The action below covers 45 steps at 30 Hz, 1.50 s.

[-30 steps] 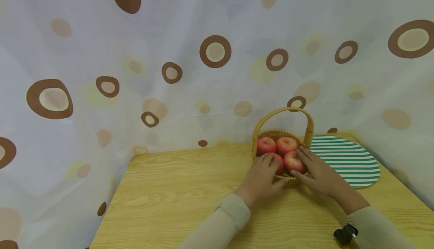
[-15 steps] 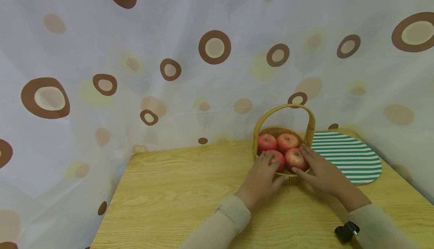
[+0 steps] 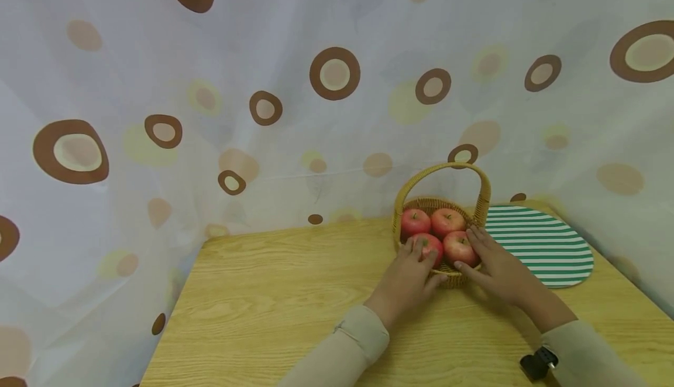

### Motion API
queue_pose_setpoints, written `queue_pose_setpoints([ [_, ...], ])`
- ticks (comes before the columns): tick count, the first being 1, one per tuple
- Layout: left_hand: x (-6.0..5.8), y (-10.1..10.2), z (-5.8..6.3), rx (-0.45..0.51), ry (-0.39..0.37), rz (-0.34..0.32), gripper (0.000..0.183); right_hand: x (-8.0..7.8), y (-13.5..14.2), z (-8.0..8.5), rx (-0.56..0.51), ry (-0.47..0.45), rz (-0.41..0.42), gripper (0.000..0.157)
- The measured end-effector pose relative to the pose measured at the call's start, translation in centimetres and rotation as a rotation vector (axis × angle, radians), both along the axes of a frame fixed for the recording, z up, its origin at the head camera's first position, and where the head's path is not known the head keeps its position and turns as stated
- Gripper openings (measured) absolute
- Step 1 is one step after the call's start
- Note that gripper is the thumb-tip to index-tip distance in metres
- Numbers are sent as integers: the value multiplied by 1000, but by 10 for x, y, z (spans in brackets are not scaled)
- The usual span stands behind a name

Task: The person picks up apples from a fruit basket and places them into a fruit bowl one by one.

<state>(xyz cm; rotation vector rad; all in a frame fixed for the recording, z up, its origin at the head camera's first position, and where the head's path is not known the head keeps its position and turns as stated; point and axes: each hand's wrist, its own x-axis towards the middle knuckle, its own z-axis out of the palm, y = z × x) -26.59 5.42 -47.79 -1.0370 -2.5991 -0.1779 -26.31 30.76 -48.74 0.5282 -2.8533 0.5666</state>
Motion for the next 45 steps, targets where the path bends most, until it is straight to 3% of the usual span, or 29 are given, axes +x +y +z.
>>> queue_pose_setpoints([
  [13, -2, 4, 6, -43, -6, 23, 41, 2, 0, 1, -9, -10, 18, 88],
  [27, 7, -6, 11, 44, -56, 29, 51, 14, -6, 3, -37, -7, 52, 89],
  [45, 21, -26, 18, 17, -82, 20, 44, 33, -32, -2, -63, -22, 29, 91],
])
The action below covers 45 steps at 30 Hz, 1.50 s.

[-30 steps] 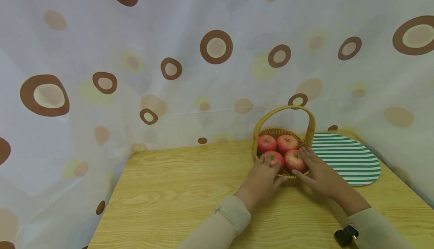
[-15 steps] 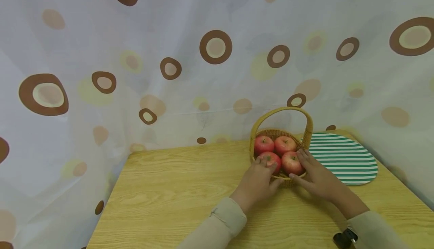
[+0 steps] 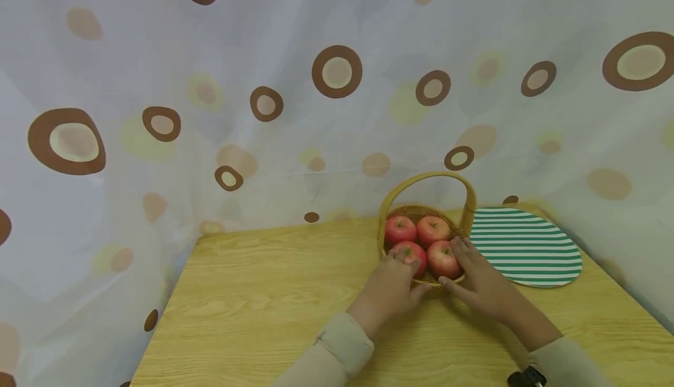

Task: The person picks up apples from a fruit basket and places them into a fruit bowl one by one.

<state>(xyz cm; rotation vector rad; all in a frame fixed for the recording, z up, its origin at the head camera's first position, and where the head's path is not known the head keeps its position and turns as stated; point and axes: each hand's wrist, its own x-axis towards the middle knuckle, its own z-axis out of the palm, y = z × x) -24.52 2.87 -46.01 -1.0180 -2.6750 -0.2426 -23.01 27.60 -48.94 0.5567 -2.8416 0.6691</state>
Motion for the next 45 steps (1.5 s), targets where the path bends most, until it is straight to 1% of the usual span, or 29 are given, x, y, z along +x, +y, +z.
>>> queue_pose_setpoints([
  [5, 5, -6, 5, 1, -55, 20, 46, 4, -7, 0, 7, 9, 4, 91],
  [8, 7, -11, 4, 11, -71, 28, 47, 6, -13, 1, 2, 15, 9, 91],
  [11, 10, -17, 3, 28, -75, 30, 42, 8, -19, 0, 9, 22, 16, 91],
  [13, 12, -23, 3, 34, -90, 31, 43, 9, -23, -2, 18, 23, 18, 90],
  [16, 15, -32, 3, 56, -129, 27, 47, 11, -29, -3, 23, 16, 20, 89],
  [18, 16, -39, 5, 67, -148, 25, 52, 12, -34, -3, 23, 8, 20, 89],
  [20, 19, -45, 5, 74, -160, 24, 54, 14, -39, -3, 35, 6, 23, 89],
  [23, 23, -55, 6, 74, -158, 26, 54, 17, -48, -3, 71, 10, 27, 88],
  [27, 29, -67, 5, 83, -151, 26, 54, 22, -60, 0, 134, 49, 31, 86],
  [32, 35, -80, 4, 93, -134, 16, 53, 29, -72, 3, 188, 101, 45, 84],
  [38, 45, -97, 1, 104, -111, 9, 51, 34, -87, 2, 218, 153, 86, 84],
  [42, 52, -106, 3, 110, -122, 16, 49, 37, -95, 4, 224, 176, 108, 84],
  [45, 58, -113, 5, 108, -135, 33, 49, 39, -101, 5, 222, 168, 115, 85],
])
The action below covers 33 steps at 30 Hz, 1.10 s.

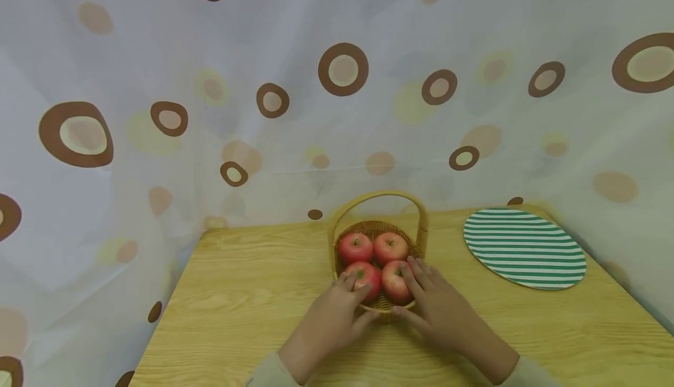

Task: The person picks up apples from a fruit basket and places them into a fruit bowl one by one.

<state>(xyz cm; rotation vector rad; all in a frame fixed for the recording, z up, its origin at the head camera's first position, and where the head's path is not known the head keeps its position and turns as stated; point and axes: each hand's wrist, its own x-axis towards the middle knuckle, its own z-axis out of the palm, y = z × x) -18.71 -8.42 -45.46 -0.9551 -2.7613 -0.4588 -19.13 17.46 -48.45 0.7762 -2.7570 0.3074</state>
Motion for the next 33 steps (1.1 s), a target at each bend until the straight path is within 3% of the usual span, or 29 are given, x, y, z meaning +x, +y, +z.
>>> queue_pose_setpoints([
  [8, 11, -19, 0, 0, -1, 33, 52, 4, -20, 2, -4, -38, 13, 88],
  [17, 22, -42, 0, 19, -21, 50, 53, 8, -45, 2, -22, -17, 46, 87],
  [28, 34, -71, -2, 59, -9, 52, 54, 26, -75, 13, -57, -147, 15, 90],
  [33, 41, -79, -4, 57, 10, 40, 55, 34, -84, 15, -52, -163, -12, 91],
])
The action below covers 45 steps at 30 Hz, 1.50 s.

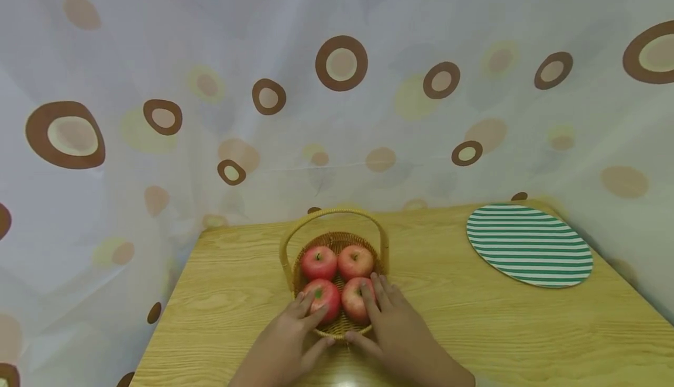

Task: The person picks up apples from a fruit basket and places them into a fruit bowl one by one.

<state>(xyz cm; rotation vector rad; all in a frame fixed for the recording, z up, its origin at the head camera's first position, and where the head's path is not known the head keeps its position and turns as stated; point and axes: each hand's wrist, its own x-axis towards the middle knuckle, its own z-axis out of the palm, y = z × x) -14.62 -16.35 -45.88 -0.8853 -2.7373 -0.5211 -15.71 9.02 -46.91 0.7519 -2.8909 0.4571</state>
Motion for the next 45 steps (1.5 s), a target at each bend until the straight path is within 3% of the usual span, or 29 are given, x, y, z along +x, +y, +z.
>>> queue_pose_setpoints([
  [8, 11, -13, -1, -15, 58, -17, 57, 11, -11, 0, 26, 31, 19, 90],
  [15, 23, -26, -3, -3, 39, -18, 56, 18, -22, -7, 82, 113, 55, 91],
  [26, 32, -42, -7, -50, 91, -11, 58, 28, -36, -7, 120, 194, 68, 93],
  [34, 34, -41, -2, -2, 7, 2, 56, 28, -37, -5, 142, 228, 73, 92],
  [45, 35, -39, -1, -5, -16, 12, 56, 27, -33, -3, 125, 156, 89, 92],
])
